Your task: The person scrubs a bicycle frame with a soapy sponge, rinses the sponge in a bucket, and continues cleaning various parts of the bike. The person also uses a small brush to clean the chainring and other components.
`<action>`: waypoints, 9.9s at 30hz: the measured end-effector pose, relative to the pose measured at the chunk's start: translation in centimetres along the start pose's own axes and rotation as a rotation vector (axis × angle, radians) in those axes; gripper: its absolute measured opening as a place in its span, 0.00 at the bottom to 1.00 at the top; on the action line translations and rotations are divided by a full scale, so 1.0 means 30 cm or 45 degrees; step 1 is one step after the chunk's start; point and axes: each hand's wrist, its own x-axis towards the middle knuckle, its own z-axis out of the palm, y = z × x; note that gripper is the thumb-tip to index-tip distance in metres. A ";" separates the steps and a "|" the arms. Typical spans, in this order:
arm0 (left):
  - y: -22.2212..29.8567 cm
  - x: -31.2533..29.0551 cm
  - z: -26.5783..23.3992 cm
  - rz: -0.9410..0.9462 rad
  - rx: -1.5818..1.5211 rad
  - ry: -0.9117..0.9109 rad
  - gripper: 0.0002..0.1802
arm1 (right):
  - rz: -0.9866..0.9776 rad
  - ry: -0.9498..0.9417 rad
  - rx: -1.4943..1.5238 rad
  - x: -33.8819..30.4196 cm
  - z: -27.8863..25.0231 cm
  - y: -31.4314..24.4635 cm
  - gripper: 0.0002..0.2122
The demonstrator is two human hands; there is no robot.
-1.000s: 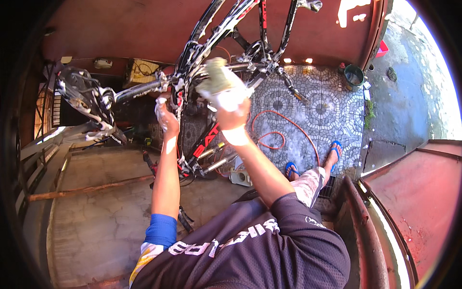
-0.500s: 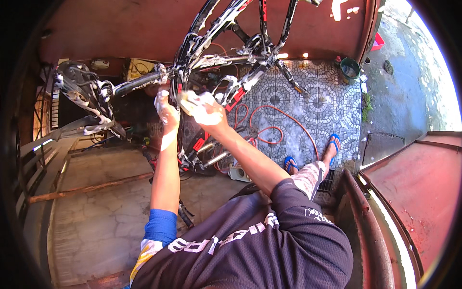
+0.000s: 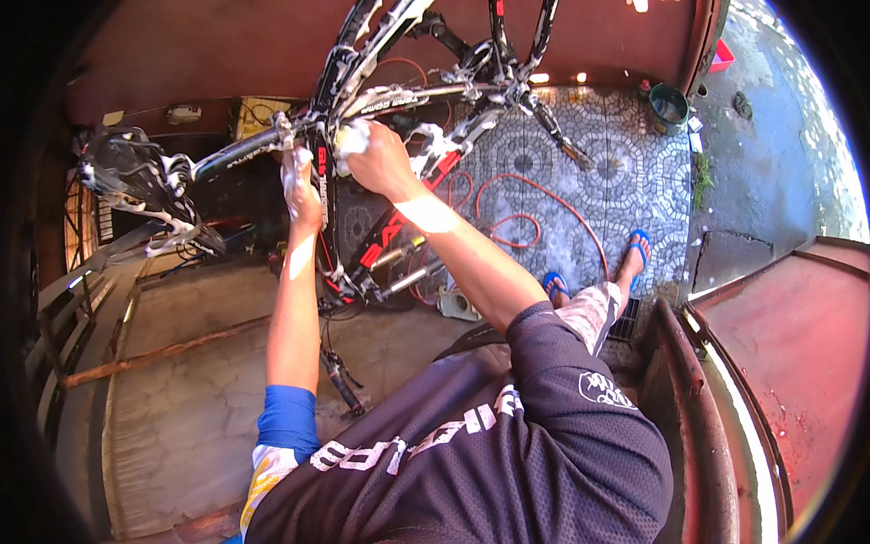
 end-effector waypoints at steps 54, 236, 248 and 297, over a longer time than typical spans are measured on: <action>0.109 0.064 0.049 -0.522 -0.266 -0.071 0.25 | -0.437 0.566 -0.375 -0.138 -0.031 0.577 0.14; 0.188 -0.219 0.089 -0.238 1.044 0.294 0.32 | 0.194 -0.089 -0.697 0.387 -1.041 0.515 0.10; 0.257 -0.224 0.108 -0.553 1.016 0.307 0.28 | 0.003 -0.564 -0.188 0.618 -1.012 0.267 0.09; -0.063 -0.473 1.321 -1.706 -0.860 -0.447 0.47 | 0.558 0.249 -0.727 -0.070 -1.079 0.627 0.23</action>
